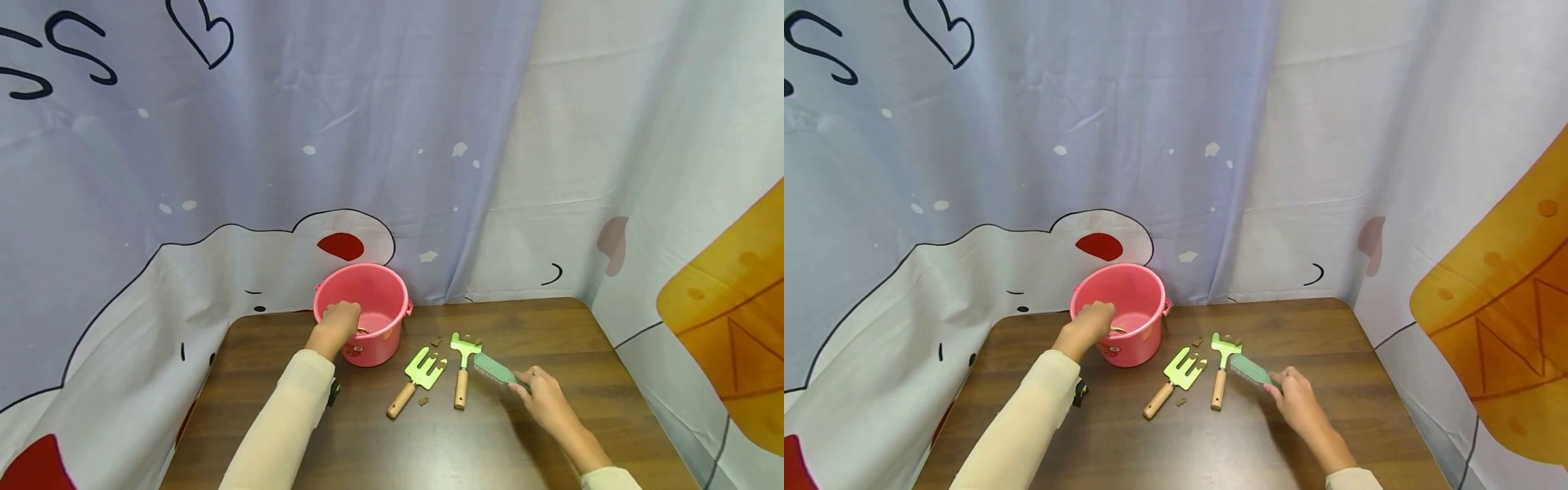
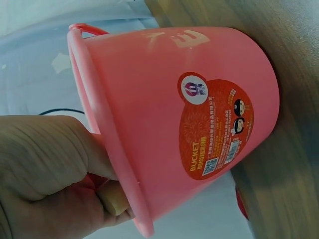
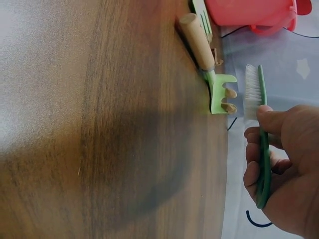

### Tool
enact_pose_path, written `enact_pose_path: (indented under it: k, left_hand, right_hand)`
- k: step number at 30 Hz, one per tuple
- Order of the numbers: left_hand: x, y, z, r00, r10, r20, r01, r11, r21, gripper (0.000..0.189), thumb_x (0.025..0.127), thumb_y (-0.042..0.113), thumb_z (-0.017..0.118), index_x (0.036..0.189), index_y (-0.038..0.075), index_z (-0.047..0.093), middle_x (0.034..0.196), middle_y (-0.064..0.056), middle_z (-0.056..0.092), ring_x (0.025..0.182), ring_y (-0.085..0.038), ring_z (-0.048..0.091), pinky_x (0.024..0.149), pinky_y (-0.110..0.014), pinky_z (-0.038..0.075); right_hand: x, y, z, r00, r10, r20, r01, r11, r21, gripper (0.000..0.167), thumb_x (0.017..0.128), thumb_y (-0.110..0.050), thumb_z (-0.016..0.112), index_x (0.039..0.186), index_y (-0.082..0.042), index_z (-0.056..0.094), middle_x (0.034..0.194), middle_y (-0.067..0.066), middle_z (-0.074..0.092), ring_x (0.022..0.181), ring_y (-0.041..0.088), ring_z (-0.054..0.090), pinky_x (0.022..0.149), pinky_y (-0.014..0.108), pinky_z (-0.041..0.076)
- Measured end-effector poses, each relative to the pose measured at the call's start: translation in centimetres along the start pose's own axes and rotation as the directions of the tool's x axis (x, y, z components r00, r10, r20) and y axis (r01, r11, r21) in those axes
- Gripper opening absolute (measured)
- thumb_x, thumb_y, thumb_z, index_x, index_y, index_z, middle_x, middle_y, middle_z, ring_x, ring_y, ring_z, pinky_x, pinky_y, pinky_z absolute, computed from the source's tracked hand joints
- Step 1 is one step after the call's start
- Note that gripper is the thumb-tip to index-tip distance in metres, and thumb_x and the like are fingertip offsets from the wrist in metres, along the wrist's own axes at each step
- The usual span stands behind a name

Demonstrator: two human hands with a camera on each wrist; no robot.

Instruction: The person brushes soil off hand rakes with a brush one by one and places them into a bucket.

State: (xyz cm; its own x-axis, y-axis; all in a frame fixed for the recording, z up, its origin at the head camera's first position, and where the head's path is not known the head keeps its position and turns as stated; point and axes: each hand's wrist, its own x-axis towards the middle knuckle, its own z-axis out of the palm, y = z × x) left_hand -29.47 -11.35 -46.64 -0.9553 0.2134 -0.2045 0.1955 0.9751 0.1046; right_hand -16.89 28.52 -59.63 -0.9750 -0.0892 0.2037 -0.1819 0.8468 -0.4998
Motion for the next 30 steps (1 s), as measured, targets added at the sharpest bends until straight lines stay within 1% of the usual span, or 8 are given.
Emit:
enact_pose_path:
  k: [5, 8, 13, 19, 25, 30]
  left_hand:
    - [0.0, -0.2, 0.3, 1.0, -0.011, 0.016, 0.011, 1.0, -0.009, 0.006, 0.091, 0.0, 0.07, 0.095, 0.003, 0.067, 0.094, -0.017, 0.071, 0.087, -0.036, 0.063, 0.087, -0.05, 0.052]
    - [0.0, -0.2, 0.3, 0.999, -0.021, 0.035, 0.022, 1.0, -0.017, 0.008, 0.091, 0.0, 0.07, 0.098, 0.002, 0.067, 0.094, -0.017, 0.07, 0.087, -0.036, 0.061, 0.086, -0.05, 0.053]
    - [-0.1, 0.0, 0.2, 0.999, -0.03, 0.043, 0.031, 0.999, -0.022, 0.011, 0.091, -0.001, 0.07, 0.102, 0.001, 0.068, 0.096, -0.018, 0.069, 0.088, -0.037, 0.061, 0.087, -0.049, 0.054]
    - [-0.5, 0.2, -0.1, 1.0, -0.013, 0.019, 0.014, 0.999, -0.044, 0.016, 0.087, -0.003, 0.073, 0.102, 0.001, 0.068, 0.093, -0.017, 0.068, 0.085, -0.035, 0.061, 0.084, -0.048, 0.055]
    - [-1.1, 0.1, -0.1, 1.0, 0.01, -0.018, -0.011, 0.998, -0.055, 0.01, 0.088, -0.003, 0.072, 0.096, 0.002, 0.069, 0.086, -0.014, 0.069, 0.081, -0.031, 0.061, 0.08, -0.044, 0.055]
    - [-1.3, -0.1, 0.1, 0.998, 0.028, -0.051, -0.031, 0.997, -0.066, 0.006, 0.089, -0.003, 0.071, 0.09, 0.002, 0.069, 0.08, -0.012, 0.068, 0.077, -0.03, 0.06, 0.077, -0.042, 0.054]
  right_hand:
    - [-0.2, -0.1, 0.1, 1.0, -0.001, -0.002, 0.001, 1.0, 0.001, 0.035, 0.089, -0.008, 0.077, 0.115, 0.015, 0.07, 0.085, 0.007, 0.06, 0.068, 0.011, 0.045, 0.056, 0.021, 0.044]
    - [-0.2, -0.1, 0.1, 1.0, -0.001, 0.0, 0.001, 1.0, -0.006, 0.035, 0.089, -0.008, 0.077, 0.115, 0.014, 0.07, 0.086, 0.007, 0.061, 0.069, 0.012, 0.045, 0.057, 0.023, 0.044]
    - [-0.2, 0.0, 0.0, 1.0, -0.005, 0.008, 0.006, 1.0, -0.017, 0.034, 0.089, -0.008, 0.077, 0.114, 0.013, 0.071, 0.086, 0.008, 0.062, 0.07, 0.013, 0.047, 0.059, 0.024, 0.043]
    - [-0.2, 0.0, 0.0, 1.0, 0.0, 0.018, 0.0, 1.0, -0.008, 0.034, 0.089, -0.008, 0.077, 0.114, 0.014, 0.071, 0.088, 0.009, 0.063, 0.071, 0.013, 0.047, 0.058, 0.023, 0.044]
    - [-0.2, 0.0, -0.1, 0.999, 0.002, 0.036, -0.002, 1.0, -0.002, 0.036, 0.089, -0.01, 0.077, 0.115, 0.014, 0.07, 0.089, 0.009, 0.063, 0.071, 0.013, 0.048, 0.058, 0.023, 0.043]
    - [-0.2, 0.0, -0.1, 1.0, -0.003, 0.024, 0.003, 1.0, -0.005, 0.035, 0.089, -0.009, 0.077, 0.114, 0.014, 0.07, 0.089, 0.009, 0.063, 0.072, 0.013, 0.049, 0.059, 0.024, 0.044]
